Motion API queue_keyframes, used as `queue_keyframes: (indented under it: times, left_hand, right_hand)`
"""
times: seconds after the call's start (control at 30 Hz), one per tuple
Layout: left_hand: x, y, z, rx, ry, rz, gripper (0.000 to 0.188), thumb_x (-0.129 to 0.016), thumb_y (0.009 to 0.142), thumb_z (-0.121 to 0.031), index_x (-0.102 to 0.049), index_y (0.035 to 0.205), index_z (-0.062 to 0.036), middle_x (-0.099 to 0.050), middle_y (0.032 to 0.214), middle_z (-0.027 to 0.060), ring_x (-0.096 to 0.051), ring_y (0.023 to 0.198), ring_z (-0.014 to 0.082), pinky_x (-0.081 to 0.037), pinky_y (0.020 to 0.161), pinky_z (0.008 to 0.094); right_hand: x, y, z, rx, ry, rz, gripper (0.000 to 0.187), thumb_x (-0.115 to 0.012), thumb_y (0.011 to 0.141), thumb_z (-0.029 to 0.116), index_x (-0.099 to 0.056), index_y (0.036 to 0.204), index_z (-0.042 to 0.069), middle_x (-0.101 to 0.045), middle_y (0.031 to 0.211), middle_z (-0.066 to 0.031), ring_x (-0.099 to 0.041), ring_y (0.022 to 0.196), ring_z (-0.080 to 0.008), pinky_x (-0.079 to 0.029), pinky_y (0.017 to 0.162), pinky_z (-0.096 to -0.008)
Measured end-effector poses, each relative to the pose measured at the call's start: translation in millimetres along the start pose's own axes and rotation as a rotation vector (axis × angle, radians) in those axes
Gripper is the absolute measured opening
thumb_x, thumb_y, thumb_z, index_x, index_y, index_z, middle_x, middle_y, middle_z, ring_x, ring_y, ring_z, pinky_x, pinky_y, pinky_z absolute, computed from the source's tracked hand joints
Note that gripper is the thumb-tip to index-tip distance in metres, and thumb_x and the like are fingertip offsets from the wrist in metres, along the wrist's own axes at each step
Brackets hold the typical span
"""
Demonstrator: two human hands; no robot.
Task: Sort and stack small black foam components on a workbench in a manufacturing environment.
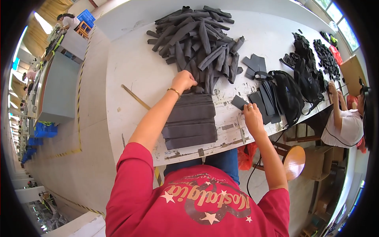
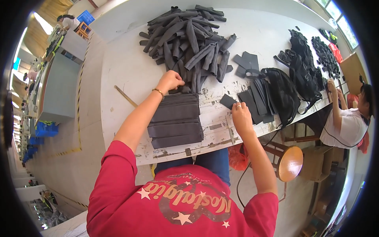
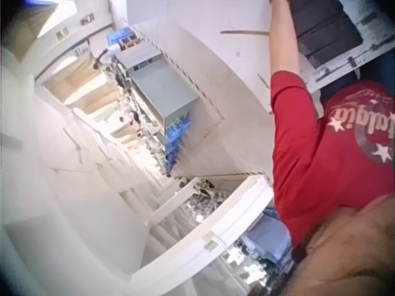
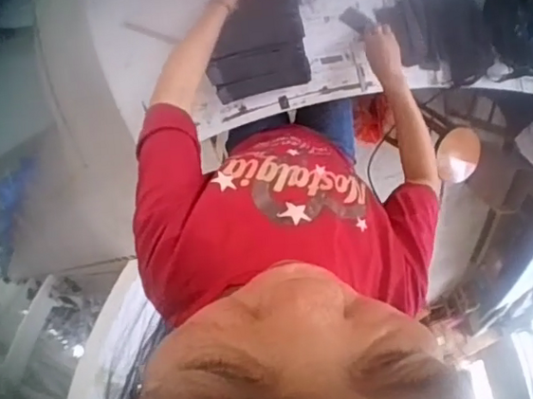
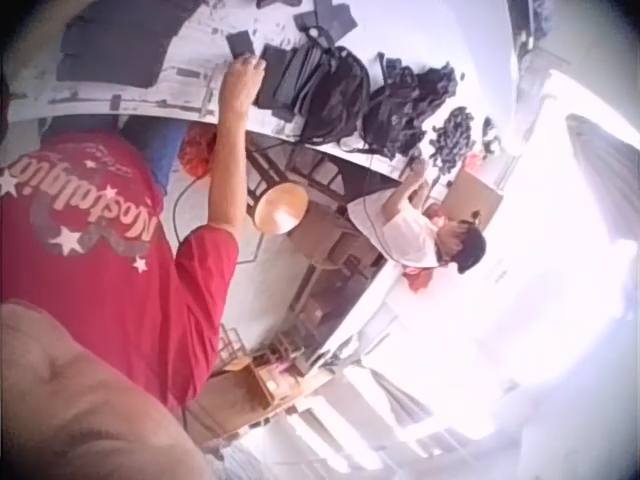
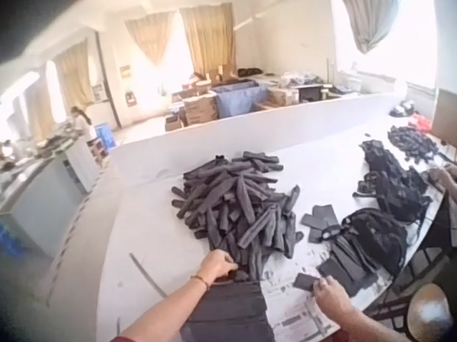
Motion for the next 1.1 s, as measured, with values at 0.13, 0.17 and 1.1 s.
queue_keyframes:
  times: [0.13,0.17,1.1]
  left_hand:
    - [21,-4,11,-0.003,-0.477,-0.075,0.018,-0.065,0.087,-0.014,-0.062,0.095,0.0021,-0.069,0.083,0.0124,-0.068,0.065,0.0191,-0.055,0.060,0.0320]
    - [28,-7,11,0.008,-0.664,-0.099,0.018,-0.059,0.092,-0.011,-0.057,0.105,0.0016,-0.069,0.092,0.0127,-0.070,0.071,0.0203,-0.057,0.065,0.0333]
    - [-10,-174,-87,-0.301,-1.648,-0.038,0.023,-0.062,0.097,-0.014,-0.059,0.114,0.0007,-0.068,0.108,0.0139,-0.070,0.097,0.0290,-0.061,0.083,0.0383]
  right_hand:
    - [0,0,0,0.133,-0.068,0.027,0.021,-0.059,0.080,0.004,-0.060,0.099,-0.002,-0.062,0.099,-0.0151,-0.058,0.092,-0.0277,-0.051,0.079,-0.0348]
    - [-1,1,-3,0.130,-0.036,0.038,0.021,-0.059,0.080,0.005,-0.060,0.099,-0.001,-0.062,0.099,-0.0149,-0.058,0.092,-0.0280,-0.051,0.079,-0.0352]
    - [140,18,129,0.129,0.892,-0.711,0.030,-0.071,0.080,-0.006,-0.063,0.108,0.003,-0.061,0.093,-0.0096,-0.059,0.073,-0.0184,-0.049,0.066,-0.0300]
Point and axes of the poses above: each hand's wrist, its own y-axis towards the middle knuckle, its own x-axis out of the back of the hand, z = x × y, the point moved 1 cm from there along y, towards the middle knuckle
